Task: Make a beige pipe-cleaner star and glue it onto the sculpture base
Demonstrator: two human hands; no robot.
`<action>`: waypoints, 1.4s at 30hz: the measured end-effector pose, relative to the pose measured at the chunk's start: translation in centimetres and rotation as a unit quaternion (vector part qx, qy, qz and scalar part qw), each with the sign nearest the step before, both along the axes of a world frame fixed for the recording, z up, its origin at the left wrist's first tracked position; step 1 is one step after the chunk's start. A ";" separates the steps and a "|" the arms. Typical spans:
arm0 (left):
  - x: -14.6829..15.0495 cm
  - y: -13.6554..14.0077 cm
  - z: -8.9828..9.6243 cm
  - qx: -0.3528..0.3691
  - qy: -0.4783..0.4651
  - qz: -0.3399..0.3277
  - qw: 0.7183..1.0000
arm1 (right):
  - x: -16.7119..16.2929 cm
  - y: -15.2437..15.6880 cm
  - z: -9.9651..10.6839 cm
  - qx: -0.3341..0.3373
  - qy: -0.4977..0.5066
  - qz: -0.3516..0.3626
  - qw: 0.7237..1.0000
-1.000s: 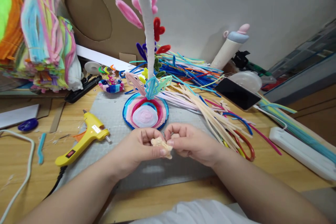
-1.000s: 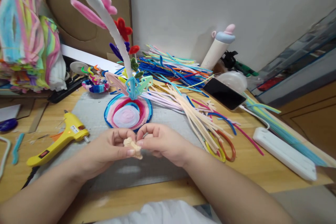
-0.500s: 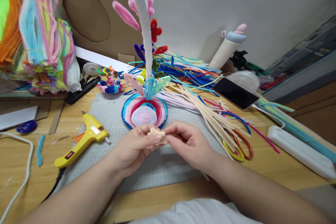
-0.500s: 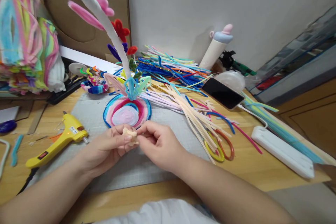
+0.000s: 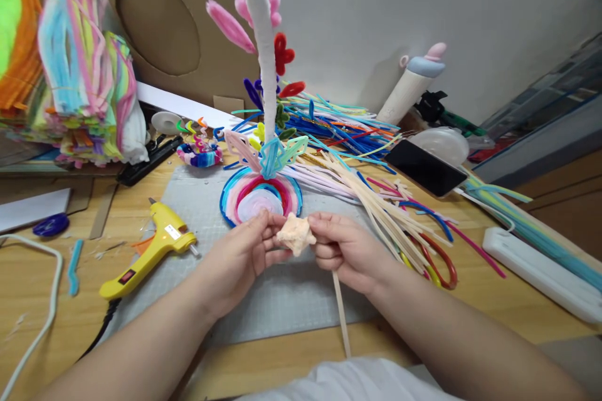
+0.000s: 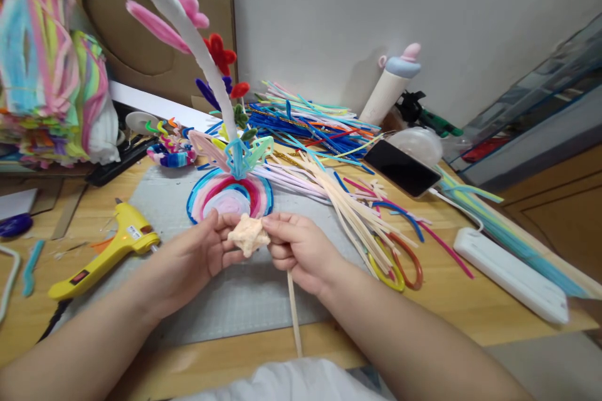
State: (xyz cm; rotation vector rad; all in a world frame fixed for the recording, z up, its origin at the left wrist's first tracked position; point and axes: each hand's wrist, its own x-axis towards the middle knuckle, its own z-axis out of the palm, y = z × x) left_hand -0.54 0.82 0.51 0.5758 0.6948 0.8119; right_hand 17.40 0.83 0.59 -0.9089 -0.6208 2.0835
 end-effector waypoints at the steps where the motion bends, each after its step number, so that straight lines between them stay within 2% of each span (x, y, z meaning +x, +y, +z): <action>1: -0.1 0.1 0.0 -0.007 0.006 0.001 1.000 | 0.1 0.1 -0.1 -0.017 0.020 0.001 1.000; 5: -0.2 0.0 -0.1 -0.013 0.033 -0.014 0.999 | 0.3 0.3 -0.4 -0.056 0.047 0.012 0.997; 10: -0.2 -0.1 -0.1 -0.006 0.047 -0.023 0.999 | 0.3 0.2 -0.3 -0.053 0.040 0.014 0.998; 16: -0.1 -0.1 0.3 0.017 0.055 -0.040 0.998 | -0.3 -0.6 0.2 -0.005 -0.021 0.023 0.999; 19: -0.1 -0.3 0.5 0.045 0.101 -0.050 0.993 | -0.8 -0.9 0.3 0.019 -0.074 0.023 0.997; 25: 0.0 -0.2 0.2 0.108 0.198 -0.062 0.972 | -1.3 -1.2 -0.1 0.081 -0.175 0.010 0.981; 30: 0.1 -0.4 0.2 0.163 0.292 -0.079 0.939 | -1.3 -1.2 -0.1 0.106 -0.218 0.022 0.970; 34: -0.1 -0.4 0.4 0.149 0.306 -0.080 0.937 | -1.0 -1.0 0.3 0.105 -0.207 0.066 0.970; 42: -0.6 0.1 0.5 0.070 0.225 -0.043 0.971 | 0.3 -0.3 1.4 0.117 -0.196 0.079 0.970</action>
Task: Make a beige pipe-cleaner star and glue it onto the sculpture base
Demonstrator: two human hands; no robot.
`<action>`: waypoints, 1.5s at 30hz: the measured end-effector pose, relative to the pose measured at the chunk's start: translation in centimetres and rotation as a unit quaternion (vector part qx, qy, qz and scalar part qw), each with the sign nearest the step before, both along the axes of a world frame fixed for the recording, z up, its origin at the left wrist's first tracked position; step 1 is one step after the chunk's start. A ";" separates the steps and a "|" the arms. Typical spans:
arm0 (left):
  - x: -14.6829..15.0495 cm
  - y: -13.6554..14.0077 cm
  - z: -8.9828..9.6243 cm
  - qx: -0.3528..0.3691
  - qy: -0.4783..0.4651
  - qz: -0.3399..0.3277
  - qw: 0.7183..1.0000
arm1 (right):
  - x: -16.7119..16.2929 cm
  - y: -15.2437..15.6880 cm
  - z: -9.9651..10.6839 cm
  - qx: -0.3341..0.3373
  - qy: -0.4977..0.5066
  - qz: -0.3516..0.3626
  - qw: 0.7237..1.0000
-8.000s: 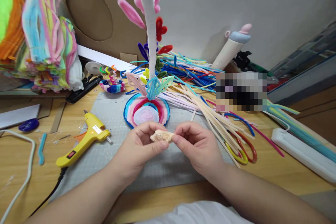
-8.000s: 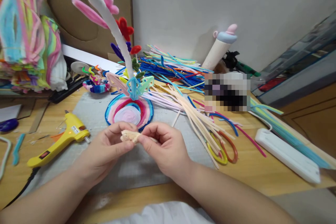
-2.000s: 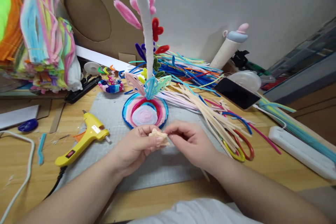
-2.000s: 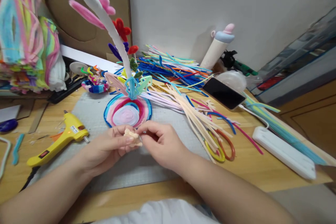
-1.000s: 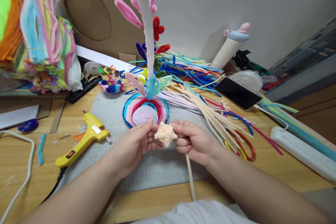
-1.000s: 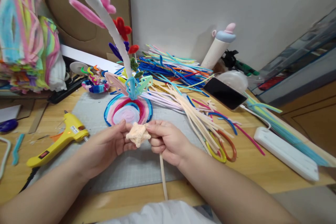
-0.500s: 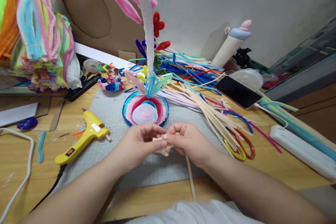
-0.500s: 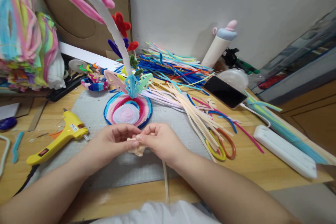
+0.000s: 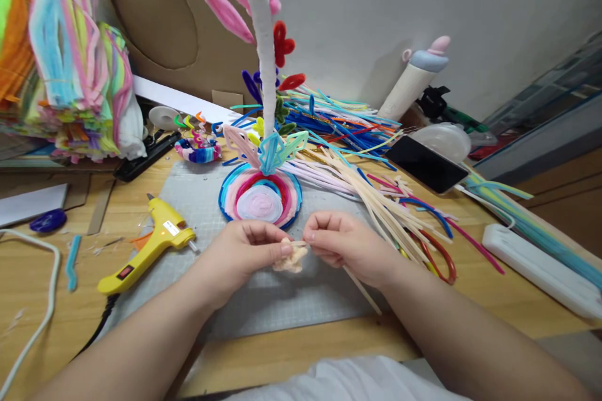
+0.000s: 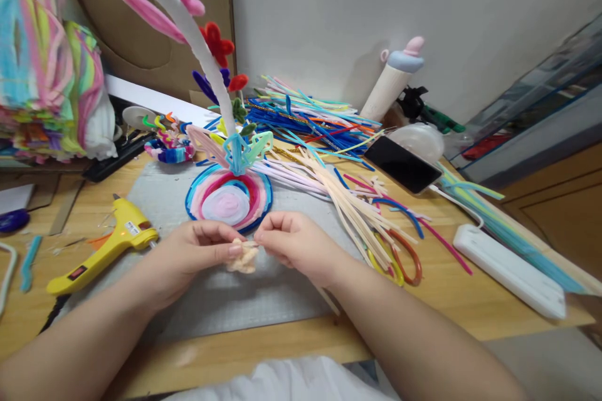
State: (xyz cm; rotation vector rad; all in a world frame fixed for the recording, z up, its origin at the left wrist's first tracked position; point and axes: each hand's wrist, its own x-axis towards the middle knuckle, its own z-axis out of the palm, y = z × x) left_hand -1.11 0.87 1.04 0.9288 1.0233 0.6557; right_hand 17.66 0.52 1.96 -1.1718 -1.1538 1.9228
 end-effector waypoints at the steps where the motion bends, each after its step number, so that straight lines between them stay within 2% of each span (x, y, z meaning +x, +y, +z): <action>1: 0.0 0.0 0.0 -0.007 -0.013 0.000 1.000 | 0.1 0.0 0.1 0.010 -0.003 0.001 1.000; 10: -0.1 0.1 0.3 -0.070 -0.101 0.025 0.992 | 0.3 0.0 0.3 0.039 -0.004 -0.014 0.999; 14: 0.3 0.1 0.3 -0.068 -0.119 0.046 0.989 | -0.2 -0.2 0.1 0.063 -0.002 -0.032 0.998; 19: 0.7 -0.3 0.3 -0.029 -0.117 0.091 0.989 | -1.0 -0.6 -0.5 0.108 0.014 -0.096 0.989; 23: 0.5 -0.4 0.4 0.001 -0.130 0.073 0.989 | -1.2 -0.8 -0.8 0.126 0.010 -0.133 0.983; 26: 0.4 -0.4 0.5 0.012 -0.135 0.058 0.989 | -1.2 -0.9 -0.7 0.117 0.013 -0.135 0.984; 31: 0.8 -0.6 0.2 0.067 -0.076 0.044 0.994 | -1.5 -1.0 -0.9 0.121 0.009 -0.133 0.984; 38: 1.1 -0.9 0.3 0.112 -0.023 0.101 0.988 | -1.7 -1.2 -0.9 0.149 -0.011 -0.125 0.981; 40: 1.2 -0.9 0.5 0.121 -0.012 0.114 0.986 | -1.5 -1.4 -1.1 0.195 -0.066 -0.133 0.969; 42: 1.2 -0.9 0.5 0.124 -0.001 0.120 0.985 | -1.3 -1.7 -1.1 0.279 -0.150 -0.117 0.941; 43: 1.2 -0.9 0.5 0.124 0.003 0.123 0.985 | -1.1 -1.9 -1.1 0.333 -0.199 -0.094 0.917; 45: 1.1 -0.8 0.3 0.120 0.013 0.130 0.984 | -0.8 -2.2 -0.9 0.440 -0.286 -0.032 0.851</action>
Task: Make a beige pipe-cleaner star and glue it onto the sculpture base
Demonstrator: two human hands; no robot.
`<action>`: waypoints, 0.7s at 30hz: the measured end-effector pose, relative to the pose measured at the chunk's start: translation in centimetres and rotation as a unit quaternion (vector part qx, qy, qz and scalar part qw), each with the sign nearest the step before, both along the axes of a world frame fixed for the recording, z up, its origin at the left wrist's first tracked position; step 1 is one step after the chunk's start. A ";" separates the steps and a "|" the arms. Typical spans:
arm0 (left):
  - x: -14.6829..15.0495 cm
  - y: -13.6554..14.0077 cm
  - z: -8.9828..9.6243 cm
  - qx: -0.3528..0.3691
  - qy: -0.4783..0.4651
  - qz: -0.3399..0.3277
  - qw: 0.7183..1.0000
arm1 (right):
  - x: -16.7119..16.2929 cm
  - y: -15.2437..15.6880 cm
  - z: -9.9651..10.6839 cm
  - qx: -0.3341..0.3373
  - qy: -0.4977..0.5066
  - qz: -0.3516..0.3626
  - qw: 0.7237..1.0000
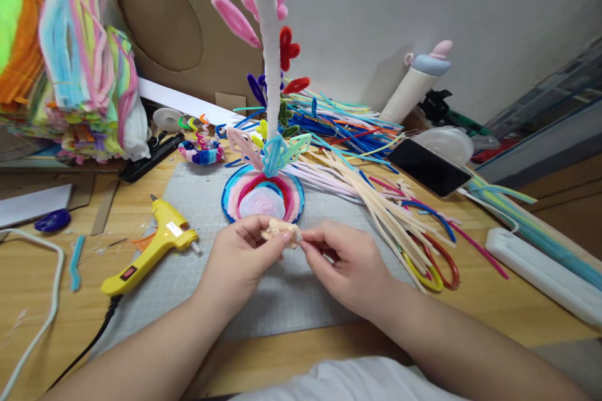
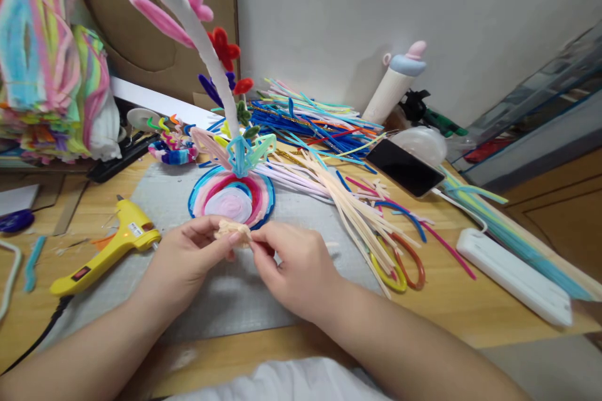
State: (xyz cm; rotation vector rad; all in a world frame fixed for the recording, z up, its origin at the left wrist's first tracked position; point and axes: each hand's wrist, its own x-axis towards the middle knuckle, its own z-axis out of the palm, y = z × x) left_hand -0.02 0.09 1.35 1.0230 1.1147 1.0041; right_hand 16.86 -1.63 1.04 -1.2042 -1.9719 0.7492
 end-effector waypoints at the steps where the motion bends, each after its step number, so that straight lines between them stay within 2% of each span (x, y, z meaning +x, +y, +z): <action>1: -0.1 0.1 -0.1 -0.003 0.005 0.002 1.000 | 0.2 -0.1 0.2 0.043 -0.050 0.023 0.998; 3: -0.1 0.1 -0.4 -0.004 0.024 -0.003 1.000 | 0.5 -0.2 0.5 0.107 -0.111 0.052 0.987; 6: -0.2 0.1 -0.5 0.005 0.068 -0.024 0.997 | 0.7 -0.1 0.9 0.177 -0.151 0.067 0.970; 8: -0.2 0.1 -0.4 0.014 0.097 -0.047 0.994 | 0.8 0.0 1.2 0.198 -0.170 0.079 0.962; 10: -0.2 0.0 -0.2 0.028 0.123 -0.086 0.988 | 0.9 0.1 1.5 0.181 -0.167 0.096 0.964; 12: -0.4 0.0 0.2 0.050 0.145 -0.138 0.978 | 1.0 0.3 1.8 0.125 -0.129 0.107 0.978; 15: -0.7 0.1 0.6 0.063 0.149 -0.201 0.966 | 1.1 0.5 2.0 -0.028 -0.027 0.102 0.994; 18: -1.1 0.2 0.5 0.032 0.098 -0.233 0.967 | 1.0 0.8 1.9 -0.183 0.097 0.087 0.974; 21: -1.3 0.4 0.2 -0.010 0.022 -0.243 0.970 | 0.7 1.1 1.5 -0.253 0.192 0.086 0.944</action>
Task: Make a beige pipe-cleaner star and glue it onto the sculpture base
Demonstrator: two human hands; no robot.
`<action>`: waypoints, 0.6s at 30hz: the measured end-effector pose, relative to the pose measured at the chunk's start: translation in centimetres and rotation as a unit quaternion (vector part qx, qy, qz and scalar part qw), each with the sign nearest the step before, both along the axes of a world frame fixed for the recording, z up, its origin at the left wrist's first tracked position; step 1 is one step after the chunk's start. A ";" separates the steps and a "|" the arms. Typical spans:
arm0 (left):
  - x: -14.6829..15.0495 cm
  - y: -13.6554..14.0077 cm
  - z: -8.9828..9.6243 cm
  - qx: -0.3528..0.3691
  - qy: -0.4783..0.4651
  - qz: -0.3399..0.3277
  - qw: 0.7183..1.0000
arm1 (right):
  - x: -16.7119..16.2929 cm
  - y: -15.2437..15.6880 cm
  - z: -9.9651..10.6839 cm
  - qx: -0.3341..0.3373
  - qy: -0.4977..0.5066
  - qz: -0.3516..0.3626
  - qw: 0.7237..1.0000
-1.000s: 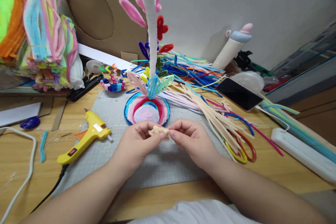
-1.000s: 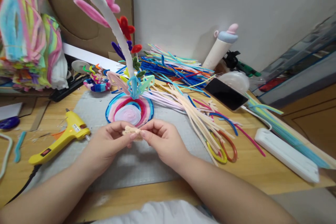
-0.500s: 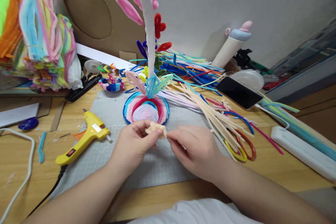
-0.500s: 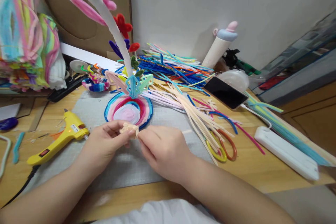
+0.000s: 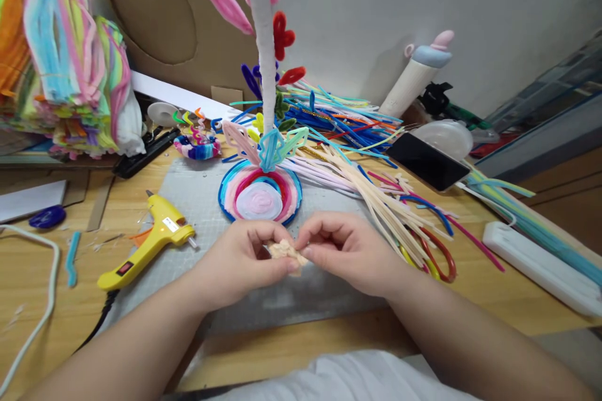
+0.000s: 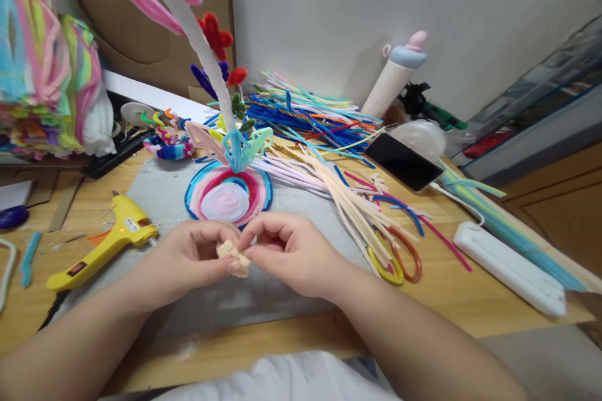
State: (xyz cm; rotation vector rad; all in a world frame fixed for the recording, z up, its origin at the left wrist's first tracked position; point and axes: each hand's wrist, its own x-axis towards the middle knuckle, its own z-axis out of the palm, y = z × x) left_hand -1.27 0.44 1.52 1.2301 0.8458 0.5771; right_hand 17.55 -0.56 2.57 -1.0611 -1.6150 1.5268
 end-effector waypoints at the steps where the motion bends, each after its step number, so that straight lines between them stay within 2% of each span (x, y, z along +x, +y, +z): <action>1: 0.0 0.0 -0.1 -0.017 -0.020 0.003 1.000 | -0.1 0.1 -0.1 -0.012 0.023 -0.002 1.000; 4: 0.1 0.2 -0.5 -0.059 -0.068 0.020 0.996 | -0.4 0.2 -0.6 -0.003 0.068 -0.020 0.997; 5: 0.2 0.2 -0.7 -0.070 -0.081 0.028 0.994 | -0.4 0.2 -0.7 0.029 0.067 -0.032 0.997; 8: 0.3 0.2 -1.0 -0.092 -0.117 0.046 0.988 | -0.3 -0.1 -0.9 0.178 0.019 -0.053 0.982; 10: 0.4 0.2 -1.0 -0.097 -0.135 0.054 0.985 | -0.2 -0.5 -0.7 0.223 -0.013 -0.046 0.974; 12: 0.5 0.2 -1.0 -0.095 -0.140 0.063 0.984 | -0.2 -0.7 -0.7 0.188 -0.018 -0.045 0.981; 14: 0.6 0.1 -0.9 -0.081 -0.132 0.081 0.985 | -0.5 -0.8 -0.9 0.120 -0.005 -0.058 0.991; 18: 0.9 0.1 -0.6 -0.026 -0.104 0.142 0.984 | -1.2 -0.6 -1.8 0.026 0.033 -0.111 0.993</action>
